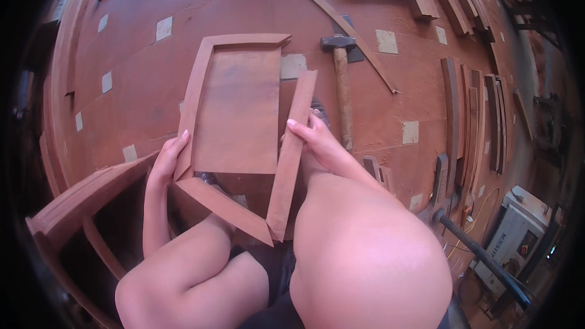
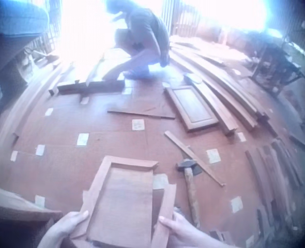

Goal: The person assembles a wooden frame by hand, fitting four mitered pieces together and inserting a rectangular wooden panel into the center. They use a hammer to tap the joints and panel into place, then inspect the assembled unit.

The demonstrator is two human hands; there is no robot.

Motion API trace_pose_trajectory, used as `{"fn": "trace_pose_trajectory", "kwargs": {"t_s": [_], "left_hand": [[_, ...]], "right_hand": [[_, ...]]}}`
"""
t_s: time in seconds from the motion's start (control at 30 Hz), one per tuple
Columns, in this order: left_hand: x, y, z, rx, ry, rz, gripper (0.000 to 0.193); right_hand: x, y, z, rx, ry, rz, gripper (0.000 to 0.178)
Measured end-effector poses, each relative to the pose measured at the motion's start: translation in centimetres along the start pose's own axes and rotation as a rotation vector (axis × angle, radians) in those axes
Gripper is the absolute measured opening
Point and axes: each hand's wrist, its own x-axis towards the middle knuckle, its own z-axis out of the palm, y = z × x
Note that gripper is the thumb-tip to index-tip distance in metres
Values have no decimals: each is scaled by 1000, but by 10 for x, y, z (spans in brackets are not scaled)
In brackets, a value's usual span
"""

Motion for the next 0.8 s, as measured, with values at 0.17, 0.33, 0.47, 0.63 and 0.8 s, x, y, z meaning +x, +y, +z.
{"fn": "trace_pose_trajectory", "kwargs": {"t_s": [0.17,0.33,0.47,0.63,0.8], "left_hand": [[-4,18,15,-7,22,-36,54],[12,37,17,11,-13,-48,54],[15,53,13,13,-29,-94,55],[21,60,7,39,-28,-123,55],[23,72,9,82,-25,-86,55]], "right_hand": [[-8,-7,-7,-8,6,1,50],[-16,-12,-12,20,16,-3,51],[-21,-8,-13,47,-28,39,58],[-38,-7,-4,-71,-72,26,73],[-38,5,-9,-326,-82,-126,100]]}}
